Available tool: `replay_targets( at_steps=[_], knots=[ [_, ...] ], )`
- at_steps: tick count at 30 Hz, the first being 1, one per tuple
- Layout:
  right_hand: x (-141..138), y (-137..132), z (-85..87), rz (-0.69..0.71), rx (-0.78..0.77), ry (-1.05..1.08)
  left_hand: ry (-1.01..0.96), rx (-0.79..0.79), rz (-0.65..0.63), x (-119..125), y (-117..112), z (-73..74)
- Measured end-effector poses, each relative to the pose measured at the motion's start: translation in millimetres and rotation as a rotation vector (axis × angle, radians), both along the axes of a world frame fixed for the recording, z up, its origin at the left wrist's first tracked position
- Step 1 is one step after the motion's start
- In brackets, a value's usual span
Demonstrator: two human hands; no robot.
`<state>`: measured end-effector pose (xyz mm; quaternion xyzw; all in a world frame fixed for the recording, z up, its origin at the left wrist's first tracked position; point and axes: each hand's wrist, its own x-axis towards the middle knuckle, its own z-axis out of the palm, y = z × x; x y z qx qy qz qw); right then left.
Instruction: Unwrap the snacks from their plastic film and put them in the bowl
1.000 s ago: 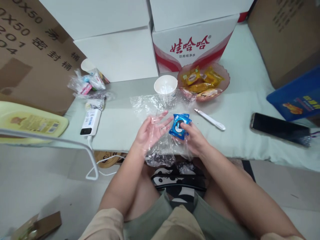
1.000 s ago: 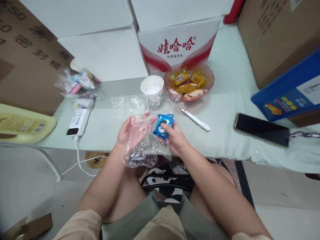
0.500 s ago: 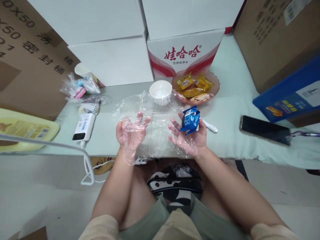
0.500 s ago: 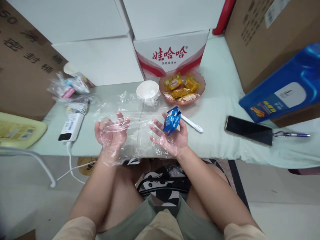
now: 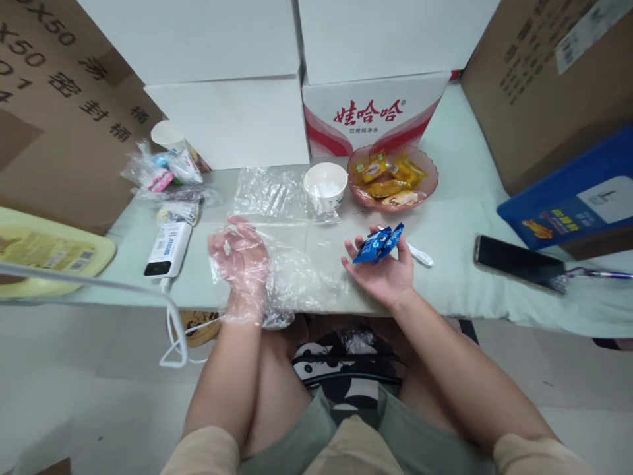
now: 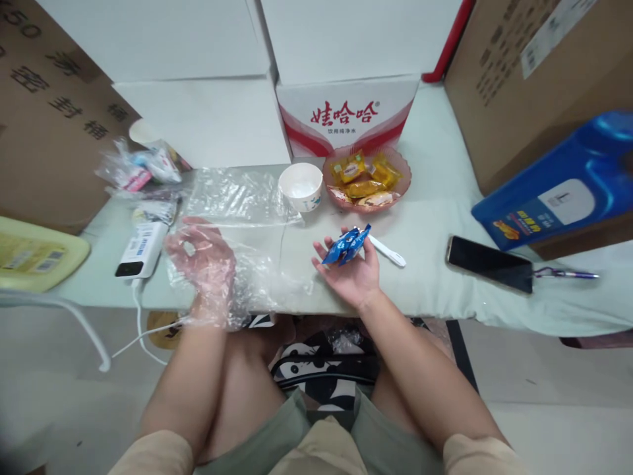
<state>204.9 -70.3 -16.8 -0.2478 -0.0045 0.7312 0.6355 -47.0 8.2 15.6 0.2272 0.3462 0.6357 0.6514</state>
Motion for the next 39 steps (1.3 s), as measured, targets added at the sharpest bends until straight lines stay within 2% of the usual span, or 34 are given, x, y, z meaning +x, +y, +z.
replay_targets(
  at_steps=[3,5,7,10,13,16,19,21,23,24,30,36,39],
  knots=[
    [11.9,-5.6,2.0,-0.052,0.016,-0.254,-0.088,-0.086,0.064,8.3,9.2,7.3],
    [27.3,-4.5,9.8,-0.111,0.049,-0.539,-0.121,-0.219,-0.007,15.7,15.5,9.8],
    [48.0,7.1,25.3,-0.202,0.105,-0.926,-0.132,-0.281,-0.116,23.1,20.6,9.3],
    [80.9,47.0,60.1,-0.257,0.193,-1.677,-0.119,-0.253,-0.258,30.5,25.3,5.4],
    [101.6,102.3,91.9,-0.062,0.173,-2.416,-0.132,-0.21,-0.321,32.7,27.8,2.7],
    [105.7,153.4,104.4,0.305,0.225,-2.84,-0.132,-0.194,-0.354,32.2,28.6,2.9],
    [103.3,187.3,99.6,0.638,0.317,-2.972,-0.117,-0.179,-0.359,31.2,27.5,3.9],
    [103.8,199.3,93.8,0.833,0.305,-2.974,-0.118,-0.168,-0.367,30.5,26.1,4.0],
    [107.2,205.1,90.2,0.958,0.262,-2.948,-0.12,-0.163,-0.38,29.8,24.9,3.8],
    [109.5,206.4,89.5,0.978,0.246,-2.934,-0.12,-0.162,-0.385,29.5,24.3,3.7],
    [118.5,208.2,87.9,0.886,0.22,-2.921,-0.109,-0.17,-0.388,29.9,22.9,3.5],
    [112.8,216.0,68.6,0.639,0.209,-2.916,-0.058,-0.167,-0.38,33.7,25.6,-0.7],
    [114.0,217.9,67.3,0.554,0.229,-2.871,-0.03,-0.145,-0.402,34.9,27.7,-2.2]
  ],
)
